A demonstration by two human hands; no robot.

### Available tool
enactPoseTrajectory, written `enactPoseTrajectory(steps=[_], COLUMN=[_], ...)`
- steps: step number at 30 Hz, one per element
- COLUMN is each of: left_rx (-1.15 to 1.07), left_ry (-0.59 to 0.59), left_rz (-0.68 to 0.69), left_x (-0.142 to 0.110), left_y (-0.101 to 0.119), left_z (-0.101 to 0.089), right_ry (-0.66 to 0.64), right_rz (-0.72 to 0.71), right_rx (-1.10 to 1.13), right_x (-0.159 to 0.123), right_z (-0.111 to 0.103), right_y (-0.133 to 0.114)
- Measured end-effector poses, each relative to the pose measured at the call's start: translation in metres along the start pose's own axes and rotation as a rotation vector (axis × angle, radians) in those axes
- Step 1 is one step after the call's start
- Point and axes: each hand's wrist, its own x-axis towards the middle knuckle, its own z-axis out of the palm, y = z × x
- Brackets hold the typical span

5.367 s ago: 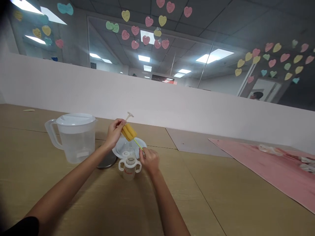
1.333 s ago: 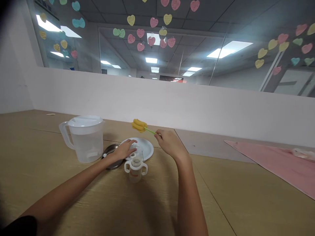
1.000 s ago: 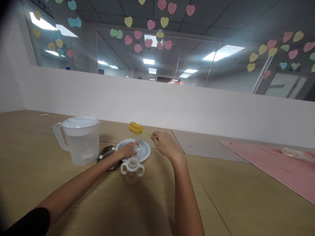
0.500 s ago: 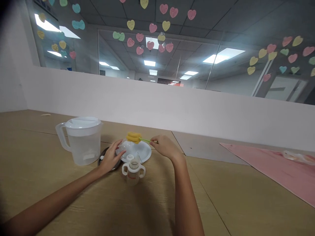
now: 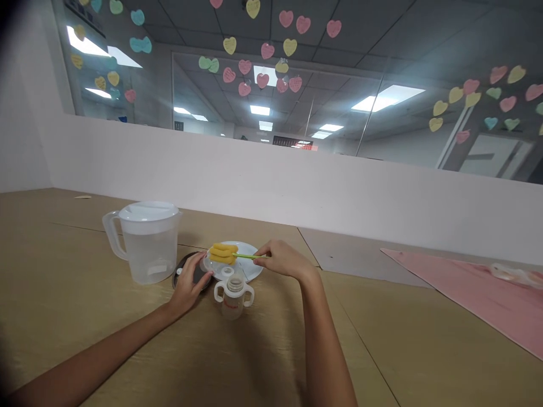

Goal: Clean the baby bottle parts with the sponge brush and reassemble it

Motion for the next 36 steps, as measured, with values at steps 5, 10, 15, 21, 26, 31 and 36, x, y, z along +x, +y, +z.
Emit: enactPoseTrajectory(steps=[5,10,15,21,26,31,36], left_rx=[0.017,0.021,0.015,0.062,0.084,-0.032,-0.074], left_ry=[0.010,0.018,-0.037,-0.036,-0.125,-0.104,0.014], left_rz=[-0.003,0.035,0.150,0.169,0.184,0.152,0.022], left_x=[0.001,0.000,-0.004,-0.003,-0.003,-0.006,0.004], left_y=[-0.001,-0.001,0.007,0.005,-0.007,-0.012,-0.009], left_z=[0.001,0.001,-0.001,-0.009,-0.014,-0.014,-0.010], right_ry=[0.005,-0.001,-0.020,0.057,0.076,0.063,0.131], right_rz=[0.026,0.070,0.065,-0.020,-0.084,-0.111,-0.078], right_rx=[-0.039,-0.107,-0.207,-0.356,-0.421,-0.400,-0.381], right_x=[-0.004,-0.006,0.001,0.009,0.011,0.014,0.015], right_z=[-0.003,-0.001,0.014,0.030,0.030,0.032,0.030], right_y=[-0.005,-0.016,-0.033,-0.047,-0.044,-0.041,-0.041])
